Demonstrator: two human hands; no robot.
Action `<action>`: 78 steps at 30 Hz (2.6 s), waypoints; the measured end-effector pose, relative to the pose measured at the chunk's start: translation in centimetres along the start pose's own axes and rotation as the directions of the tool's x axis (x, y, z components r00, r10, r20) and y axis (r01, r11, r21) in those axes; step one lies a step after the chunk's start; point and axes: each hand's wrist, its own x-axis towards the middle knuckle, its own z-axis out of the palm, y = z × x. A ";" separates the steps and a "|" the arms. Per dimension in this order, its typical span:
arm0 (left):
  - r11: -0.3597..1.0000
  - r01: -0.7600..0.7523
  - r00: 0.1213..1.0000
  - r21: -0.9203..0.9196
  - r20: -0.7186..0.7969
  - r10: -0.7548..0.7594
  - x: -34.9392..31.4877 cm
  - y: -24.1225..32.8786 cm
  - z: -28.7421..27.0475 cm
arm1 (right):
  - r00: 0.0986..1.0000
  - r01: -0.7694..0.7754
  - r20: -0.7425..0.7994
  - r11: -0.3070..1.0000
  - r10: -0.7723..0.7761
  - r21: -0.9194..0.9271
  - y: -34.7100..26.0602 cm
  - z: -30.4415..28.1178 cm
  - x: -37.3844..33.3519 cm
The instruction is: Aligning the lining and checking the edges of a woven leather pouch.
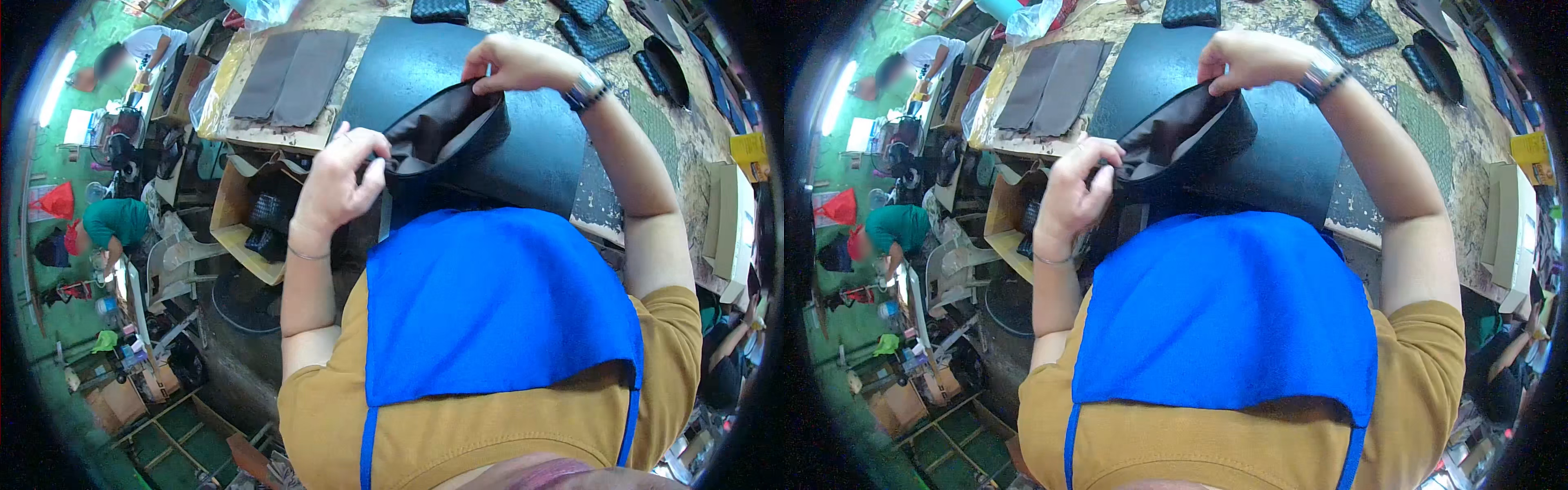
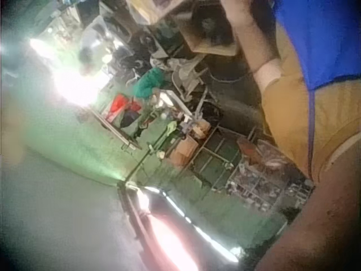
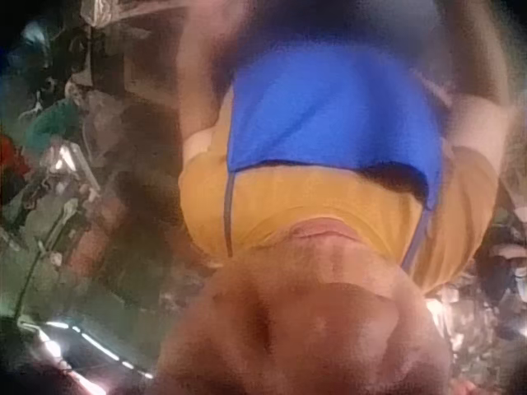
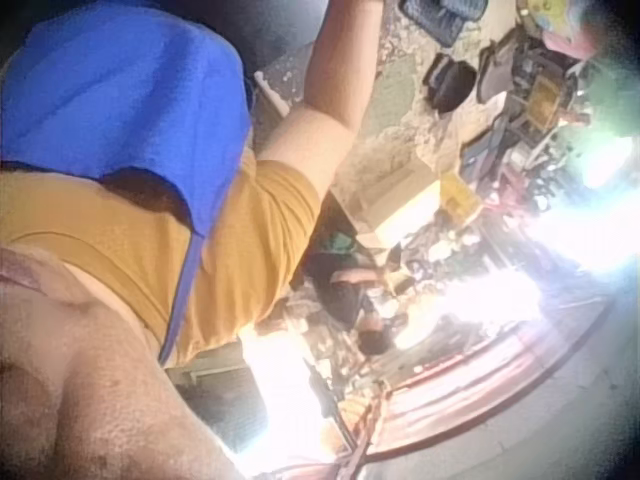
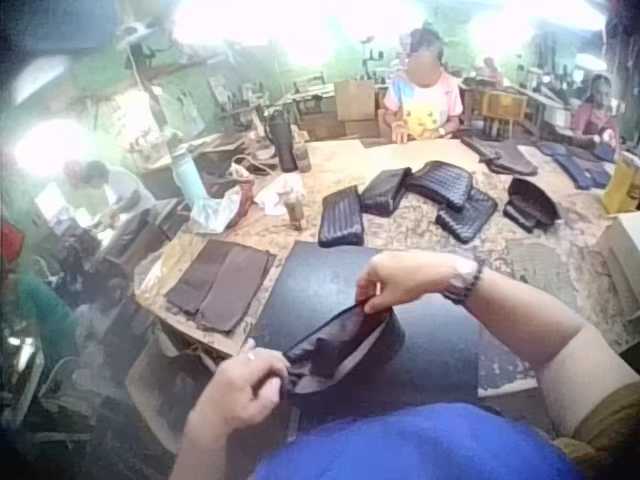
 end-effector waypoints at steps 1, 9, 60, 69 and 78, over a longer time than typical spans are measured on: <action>0.999 0.038 0.999 -0.038 0.023 -0.037 0.4 0.0 -0.7 | 0.998 0.035 -0.047 0.999 -0.034 0.012 -0.8 0.4 -1.0; 0.916 0.255 0.948 -0.311 0.267 -0.173 7.2 -1.6 2.5 | 0.945 -0.015 -0.322 0.993 0.052 0.117 -4.7 3.6 -5.9; 0.873 0.319 0.946 -0.368 0.178 -0.271 5.2 0.8 4.5 | 0.981 0.089 -0.188 0.978 -0.053 0.189 -2.9 2.9 -5.4; 0.840 0.397 0.916 -0.370 0.207 -0.342 5.3 1.1 4.4 | 0.995 -0.015 -0.097 0.973 0.038 0.231 -2.1 2.5 -4.8; 0.841 0.384 0.923 -0.381 0.194 -0.334 5.3 1.7 4.7 | 0.999 0.030 -0.050 0.972 -0.018 0.234 -1.6 2.9 -4.1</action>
